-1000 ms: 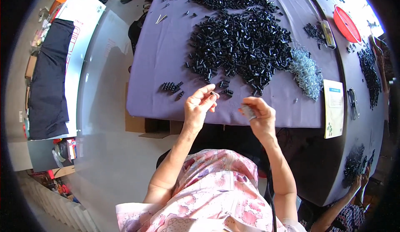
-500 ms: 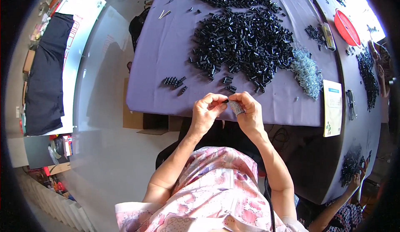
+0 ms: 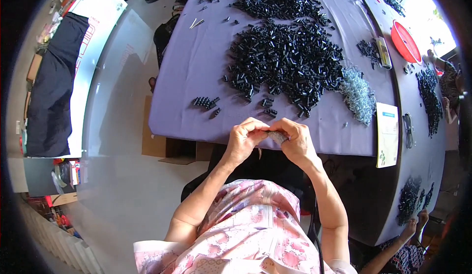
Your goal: Assembling small metal pins or hooks into black plastic sleeves at a workshop table.
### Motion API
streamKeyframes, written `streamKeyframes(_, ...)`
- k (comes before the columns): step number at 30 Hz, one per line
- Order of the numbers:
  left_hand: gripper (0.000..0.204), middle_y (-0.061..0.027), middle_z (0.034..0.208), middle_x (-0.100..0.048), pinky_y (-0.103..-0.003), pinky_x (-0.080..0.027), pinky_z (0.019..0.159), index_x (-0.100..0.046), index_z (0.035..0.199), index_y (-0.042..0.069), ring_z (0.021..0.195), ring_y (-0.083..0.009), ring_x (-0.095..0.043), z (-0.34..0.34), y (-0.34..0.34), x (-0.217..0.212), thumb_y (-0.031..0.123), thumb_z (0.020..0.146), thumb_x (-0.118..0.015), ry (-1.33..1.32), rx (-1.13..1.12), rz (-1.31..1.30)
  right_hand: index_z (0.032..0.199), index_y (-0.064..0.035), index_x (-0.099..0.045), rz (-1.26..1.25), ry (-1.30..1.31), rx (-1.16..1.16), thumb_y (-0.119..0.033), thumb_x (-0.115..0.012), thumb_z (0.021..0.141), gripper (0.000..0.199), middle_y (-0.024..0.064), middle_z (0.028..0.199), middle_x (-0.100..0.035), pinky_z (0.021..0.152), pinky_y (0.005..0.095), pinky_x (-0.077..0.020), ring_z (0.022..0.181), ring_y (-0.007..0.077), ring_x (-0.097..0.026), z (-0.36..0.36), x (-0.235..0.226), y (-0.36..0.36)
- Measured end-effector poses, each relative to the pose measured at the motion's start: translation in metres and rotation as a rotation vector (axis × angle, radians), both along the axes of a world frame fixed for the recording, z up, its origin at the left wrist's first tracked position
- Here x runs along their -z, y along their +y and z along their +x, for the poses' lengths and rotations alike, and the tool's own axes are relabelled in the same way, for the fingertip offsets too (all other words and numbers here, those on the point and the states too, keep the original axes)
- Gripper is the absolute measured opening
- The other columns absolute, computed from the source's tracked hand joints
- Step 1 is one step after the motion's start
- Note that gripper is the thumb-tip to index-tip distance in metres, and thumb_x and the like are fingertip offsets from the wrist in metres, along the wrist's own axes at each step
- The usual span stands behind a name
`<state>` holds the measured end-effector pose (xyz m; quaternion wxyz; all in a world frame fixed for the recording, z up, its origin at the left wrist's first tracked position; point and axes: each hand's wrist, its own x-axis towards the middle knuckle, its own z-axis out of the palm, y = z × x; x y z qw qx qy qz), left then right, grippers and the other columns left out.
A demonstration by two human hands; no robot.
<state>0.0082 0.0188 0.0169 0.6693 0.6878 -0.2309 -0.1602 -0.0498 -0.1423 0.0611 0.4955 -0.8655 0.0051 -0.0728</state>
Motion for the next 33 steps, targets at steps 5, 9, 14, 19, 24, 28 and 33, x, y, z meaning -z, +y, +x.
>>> streamKeyframes(5,0.013,0.0001,0.089,-0.061,-0.021,-0.044,0.058,-0.066,0.093,0.0,0.066,-0.0054,-0.051,0.001,-0.002,0.005,-0.004,0.081,-0.064,0.205,0.029,-0.039,0.088,-0.0005,-0.062,0.027,0.06,0.008,0.014,-0.058,0.073,0.021,0.0078,0.079,-0.066,0.066,0.0263,-0.0487,0.075,0.0121,-0.061,0.002,0.002,-0.003)
streamKeyframes(9,0.016,-0.0018,0.087,-0.062,-0.022,-0.045,0.062,-0.066,0.097,-0.001,0.067,-0.0078,-0.053,0.007,-0.001,0.009,-0.005,0.082,-0.06,0.404,0.108,-0.145,0.085,-0.0002,-0.06,0.348,0.244,0.027,0.016,-0.057,0.075,0.02,0.0019,0.077,-0.063,0.063,0.0226,-0.0463,0.075,0.0054,-0.056,0.006,0.008,-0.006)
streamKeyframes(14,0.017,-0.0033,0.087,-0.063,-0.024,-0.048,0.063,-0.066,0.098,0.001,0.067,-0.0108,-0.056,0.013,-0.001,0.01,-0.004,0.083,-0.06,0.459,0.166,-0.252,0.085,-0.0013,-0.06,0.476,0.164,-0.037,0.01,-0.064,0.076,0.015,0.0006,0.072,-0.061,0.058,0.0224,-0.0448,0.068,0.0042,-0.054,0.013,0.026,-0.014)
streamKeyframes(19,0.015,-0.0044,0.085,-0.064,-0.025,-0.049,0.063,-0.065,0.1,0.003,0.066,-0.013,-0.057,0.018,-0.002,0.011,0.002,0.086,-0.061,0.675,0.122,-0.475,0.086,-0.0028,-0.059,0.192,0.19,-0.027,0.011,-0.063,0.075,0.018,0.0011,0.076,-0.058,0.059,0.022,-0.044,0.068,0.0075,-0.055,0.022,0.013,-0.013)
streamKeyframes(24,0.014,-0.004,0.076,-0.06,-0.025,-0.047,0.061,-0.063,0.101,0.004,0.067,-0.013,-0.056,0.03,0.003,0.019,0.004,0.088,-0.059,0.699,0.124,-0.552,0.099,-0.002,-0.061,-0.563,-0.32,0.07,0.008,-0.058,0.068,0.033,0.0126,0.1,-0.054,0.078,0.0368,-0.0463,0.089,0.0315,-0.053,0.054,0.016,-0.03)
streamKeyframes(28,0.014,-0.0046,0.075,-0.06,-0.026,-0.047,0.062,-0.063,0.1,0.003,0.065,-0.0136,-0.055,0.031,0.001,0.022,0.002,0.088,-0.059,0.684,0.146,-0.586,0.105,0.0017,-0.058,-0.694,-0.309,-0.026,0.0,-0.055,0.074,0.031,0.0124,0.109,-0.051,0.084,0.0378,-0.0434,0.094,0.0308,-0.05,0.073,0.035,-0.033)
streamKeyframes(33,0.015,-0.0046,0.08,-0.061,-0.027,-0.045,0.063,-0.064,0.101,0.006,0.069,-0.0125,-0.053,0.033,0.004,0.027,0.003,0.086,-0.061,0.662,0.189,-0.613,0.101,0.0021,-0.061,-0.606,-0.342,-0.105,-0.002,-0.058,0.074,0.028,0.0122,0.117,-0.054,0.089,0.0385,-0.0415,0.107,0.0291,-0.051,0.053,0.041,-0.041)
